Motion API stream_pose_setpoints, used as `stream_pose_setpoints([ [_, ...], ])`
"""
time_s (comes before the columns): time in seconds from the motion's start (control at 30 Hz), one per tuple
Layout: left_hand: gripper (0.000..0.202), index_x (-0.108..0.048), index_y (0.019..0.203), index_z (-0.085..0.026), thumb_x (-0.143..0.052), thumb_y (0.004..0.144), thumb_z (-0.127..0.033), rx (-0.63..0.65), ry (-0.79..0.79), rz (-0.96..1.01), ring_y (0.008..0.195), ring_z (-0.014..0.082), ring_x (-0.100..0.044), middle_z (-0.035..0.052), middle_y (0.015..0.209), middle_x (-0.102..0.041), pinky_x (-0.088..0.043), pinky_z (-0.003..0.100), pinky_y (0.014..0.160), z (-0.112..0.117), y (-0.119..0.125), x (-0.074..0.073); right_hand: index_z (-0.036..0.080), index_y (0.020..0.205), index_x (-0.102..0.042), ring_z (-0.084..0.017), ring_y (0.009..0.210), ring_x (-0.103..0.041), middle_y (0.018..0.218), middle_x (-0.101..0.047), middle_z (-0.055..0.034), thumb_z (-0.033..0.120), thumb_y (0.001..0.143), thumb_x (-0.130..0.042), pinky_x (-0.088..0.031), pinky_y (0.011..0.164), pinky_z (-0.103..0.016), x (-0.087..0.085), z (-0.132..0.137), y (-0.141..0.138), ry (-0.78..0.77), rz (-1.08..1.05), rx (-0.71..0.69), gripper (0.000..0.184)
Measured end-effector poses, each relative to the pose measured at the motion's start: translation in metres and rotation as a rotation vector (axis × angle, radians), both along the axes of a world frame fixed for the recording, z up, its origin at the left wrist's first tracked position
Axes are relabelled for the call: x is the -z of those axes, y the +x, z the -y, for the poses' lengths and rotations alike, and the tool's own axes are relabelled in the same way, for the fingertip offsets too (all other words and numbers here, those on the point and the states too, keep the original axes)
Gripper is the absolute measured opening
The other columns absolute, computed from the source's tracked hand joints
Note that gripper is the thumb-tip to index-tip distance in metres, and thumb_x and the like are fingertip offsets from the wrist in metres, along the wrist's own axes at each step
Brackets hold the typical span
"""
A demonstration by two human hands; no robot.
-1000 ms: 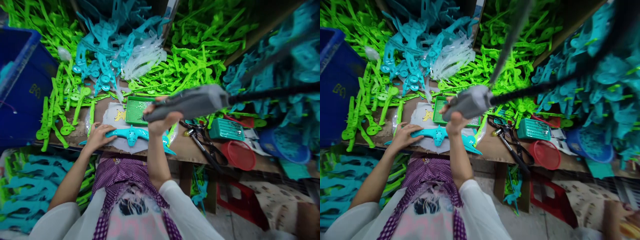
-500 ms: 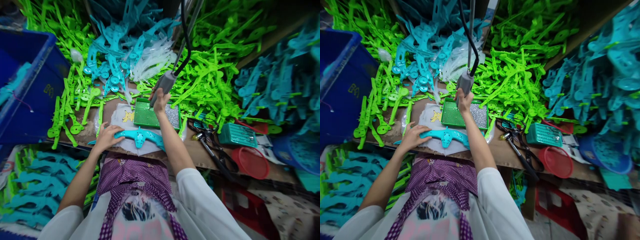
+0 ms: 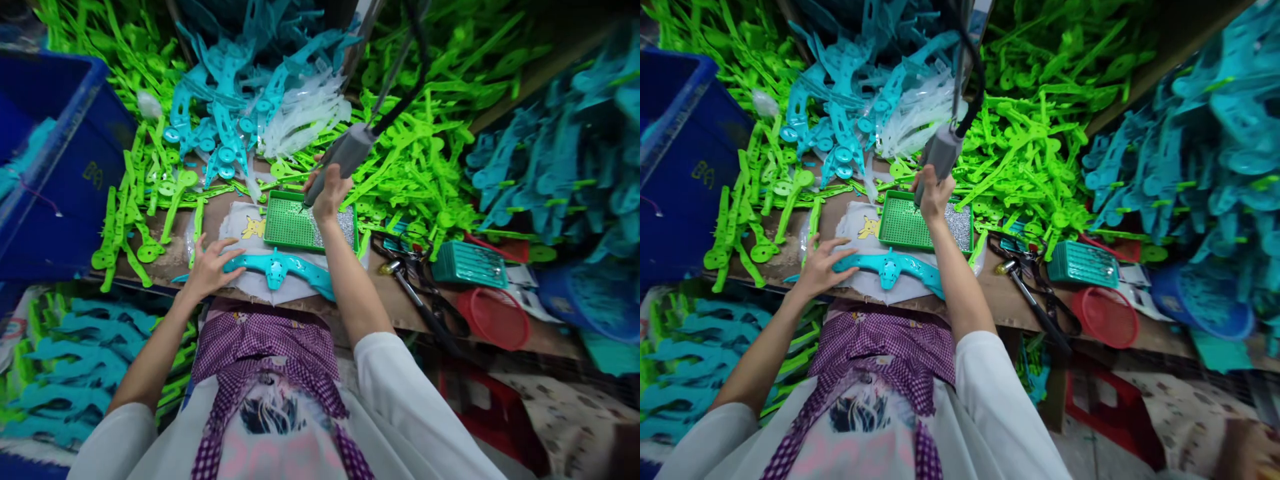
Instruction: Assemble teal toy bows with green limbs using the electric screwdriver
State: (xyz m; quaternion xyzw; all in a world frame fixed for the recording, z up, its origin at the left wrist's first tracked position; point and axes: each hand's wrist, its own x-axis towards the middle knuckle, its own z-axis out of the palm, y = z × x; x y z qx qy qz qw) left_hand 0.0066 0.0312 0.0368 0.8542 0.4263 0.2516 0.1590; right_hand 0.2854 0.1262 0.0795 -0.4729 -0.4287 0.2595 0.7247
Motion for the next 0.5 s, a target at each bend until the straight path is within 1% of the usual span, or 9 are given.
stream_pose_setpoints([
  [0.07,0.023,-0.071,0.095,-0.023,-0.072,0.076,-0.037,-0.085,-0.075,0.238,0.104,0.0263,-0.063,0.0083,0.110,-0.069,-0.034,0.053,0.107,0.027,0.014,-0.007,0.025,0.086,-0.057,-0.012,0.041,-0.050,0.050,-0.044,0.0057,0.085,0.067,-0.042,-0.039,0.041,-0.028,-0.022,0.025,0.011,0.018,-0.031,0.046,0.065],
  [0.1,0.019,-0.069,0.092,-0.022,-0.069,0.079,-0.035,-0.121,-0.231,0.373,0.101,0.0239,-0.064,0.0077,0.103,-0.070,-0.044,0.047,0.099,0.044,0.028,-0.009,0.025,0.084,-0.057,-0.012,0.040,-0.048,0.049,-0.043,0.0058,0.087,0.065,-0.042,-0.037,0.039,-0.028,-0.031,0.042,0.017,0.018,-0.047,0.064,0.066],
  [0.13,0.014,-0.068,0.088,-0.021,-0.066,0.082,-0.033,-0.126,-0.445,0.494,0.093,0.0211,-0.065,0.0061,0.095,-0.071,-0.049,0.042,0.091,0.062,0.046,-0.008,0.026,0.082,-0.056,-0.012,0.038,-0.047,0.047,-0.042,0.0059,0.089,0.064,-0.040,-0.035,0.037,-0.028,-0.039,0.062,0.022,0.009,-0.059,0.075,0.068],
  [0.17,0.014,-0.068,0.088,-0.020,-0.065,0.082,-0.033,-0.052,-0.746,0.555,0.089,0.0189,-0.066,0.0057,0.092,-0.072,-0.050,0.038,0.088,0.080,0.068,-0.006,0.026,0.080,-0.055,-0.013,0.037,-0.046,0.046,-0.042,0.0060,0.091,0.061,-0.039,-0.034,0.036,-0.028,-0.044,0.083,0.027,-0.016,-0.068,0.066,0.069],
  [0.23,0.030,-0.067,0.097,-0.017,-0.077,0.072,-0.029,0.129,-1.411,0.634,0.082,0.0174,-0.067,0.0070,0.090,-0.072,-0.051,0.034,0.082,0.112,0.119,0.003,0.027,0.077,-0.053,-0.014,0.035,-0.045,0.045,-0.041,0.0065,0.094,0.054,-0.042,-0.035,0.034,-0.030,-0.047,0.126,0.035,-0.066,-0.081,0.050,0.071],
  [0.3,0.043,-0.065,0.101,-0.015,-0.083,0.064,-0.026,0.085,-1.868,0.758,0.079,0.0151,-0.067,0.0065,0.088,-0.072,-0.049,0.032,0.084,0.134,0.172,0.014,0.028,0.076,-0.052,-0.017,0.037,-0.048,0.045,-0.041,0.0063,0.094,0.051,-0.044,-0.038,0.035,-0.031,-0.043,0.163,0.041,-0.116,-0.073,0.054,0.071],
  [0.33,0.042,-0.065,0.097,-0.014,-0.084,0.063,-0.028,0.011,-1.995,0.822,0.078,0.0145,-0.067,0.0065,0.087,-0.072,-0.048,0.032,0.085,0.142,0.195,0.019,0.028,0.077,-0.053,-0.018,0.040,-0.052,0.045,-0.041,0.0058,0.094,0.051,-0.045,-0.041,0.036,-0.031,-0.038,0.178,0.044,-0.142,-0.062,0.060,0.071],
  [0.37,0.037,-0.065,0.092,-0.014,-0.083,0.065,-0.032,-0.025,-2.039,0.852,0.077,0.0137,-0.066,0.0066,0.086,-0.071,-0.048,0.031,0.085,0.148,0.214,0.023,0.028,0.078,-0.054,-0.020,0.043,-0.056,0.044,-0.042,0.0053,0.094,0.051,-0.045,-0.043,0.038,-0.032,-0.033,0.190,0.047,-0.162,-0.052,0.068,0.072],
  [0.5,0.028,-0.064,0.080,-0.013,-0.079,0.071,-0.035,-0.242,-2.078,1.038,0.072,0.0119,-0.065,0.0046,0.078,-0.069,-0.047,0.028,0.082,0.157,0.258,0.024,0.025,0.078,-0.058,-0.021,0.050,-0.061,0.046,-0.043,0.0040,0.094,0.052,-0.045,-0.048,0.041,-0.031,-0.016,0.213,0.060,-0.191,-0.044,0.083,0.075],
])
